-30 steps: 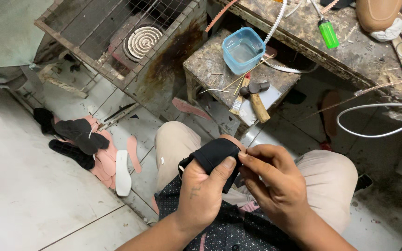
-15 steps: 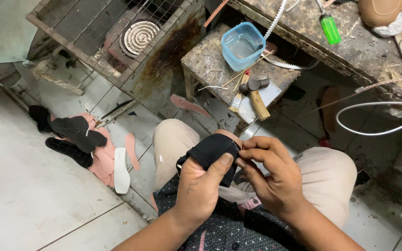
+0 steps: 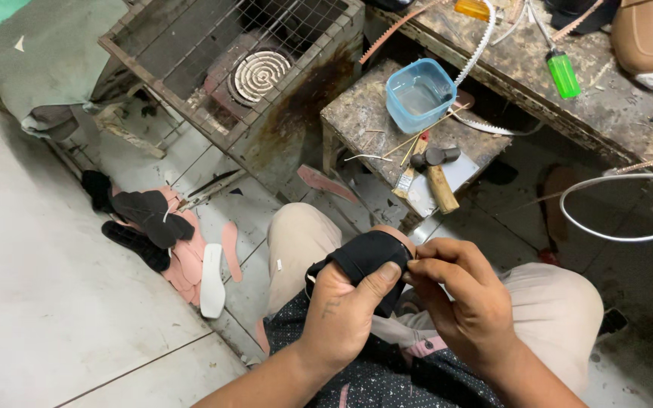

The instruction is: The person sits on the floor holding a black shoe upper on a last, pressing and smoothing the fabric over the toe with their hands. They use a thin wooden stick, dipping it in a water container, to press and tuck the upper's edges, then place the finished shoe on the workbench.

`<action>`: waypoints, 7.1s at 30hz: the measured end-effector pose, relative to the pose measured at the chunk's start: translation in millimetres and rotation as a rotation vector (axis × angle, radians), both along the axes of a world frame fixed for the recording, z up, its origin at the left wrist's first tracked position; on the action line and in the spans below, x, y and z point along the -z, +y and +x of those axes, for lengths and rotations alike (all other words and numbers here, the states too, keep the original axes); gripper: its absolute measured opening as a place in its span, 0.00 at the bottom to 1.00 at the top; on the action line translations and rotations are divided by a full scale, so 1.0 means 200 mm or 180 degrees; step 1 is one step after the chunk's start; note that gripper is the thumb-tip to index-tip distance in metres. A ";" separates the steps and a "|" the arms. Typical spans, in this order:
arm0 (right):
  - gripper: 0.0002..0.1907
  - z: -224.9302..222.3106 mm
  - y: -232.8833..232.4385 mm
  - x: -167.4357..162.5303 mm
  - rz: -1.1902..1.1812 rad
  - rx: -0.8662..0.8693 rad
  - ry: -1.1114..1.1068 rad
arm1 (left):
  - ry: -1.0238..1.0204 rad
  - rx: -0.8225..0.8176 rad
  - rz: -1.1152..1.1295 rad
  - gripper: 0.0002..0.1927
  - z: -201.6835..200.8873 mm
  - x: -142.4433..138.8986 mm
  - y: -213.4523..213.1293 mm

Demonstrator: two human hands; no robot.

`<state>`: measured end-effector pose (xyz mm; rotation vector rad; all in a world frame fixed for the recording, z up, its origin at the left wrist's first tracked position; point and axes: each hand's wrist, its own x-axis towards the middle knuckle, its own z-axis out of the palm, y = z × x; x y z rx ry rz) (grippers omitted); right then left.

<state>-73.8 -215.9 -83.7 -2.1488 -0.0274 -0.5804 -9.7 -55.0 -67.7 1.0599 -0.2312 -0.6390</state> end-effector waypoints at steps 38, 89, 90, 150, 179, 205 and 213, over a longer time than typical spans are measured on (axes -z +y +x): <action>0.16 -0.02 0.04 0.29 0.0740 0.0183 -0.0007 | -0.0182 -0.0040 -0.0227 0.05 -0.01 0.00 0.06; 0.19 0.09 0.15 0.09 0.0329 -0.0296 -0.0268 | 0.0239 -0.0440 -0.0593 0.08 0.00 0.02 0.14; 0.18 0.09 0.14 0.06 0.0257 -0.0297 -0.0273 | 0.0149 -0.0408 -0.0580 0.08 0.01 0.01 0.13; 0.13 0.12 0.10 0.03 0.0221 -0.0269 -0.0247 | 0.0023 -0.0485 -0.0448 0.08 0.08 -0.03 0.08; 0.08 0.08 0.04 0.12 0.1010 0.0229 0.0177 | 0.0044 -0.0277 0.0248 0.07 0.06 -0.09 0.03; 0.07 0.15 0.00 -0.01 0.0997 0.0523 0.0948 | -0.2779 -0.0774 0.2062 0.08 0.07 0.03 -0.01; 0.09 0.11 -0.02 0.07 0.0817 0.0674 0.0934 | -0.3176 -0.0804 0.2215 0.10 0.08 0.13 -0.06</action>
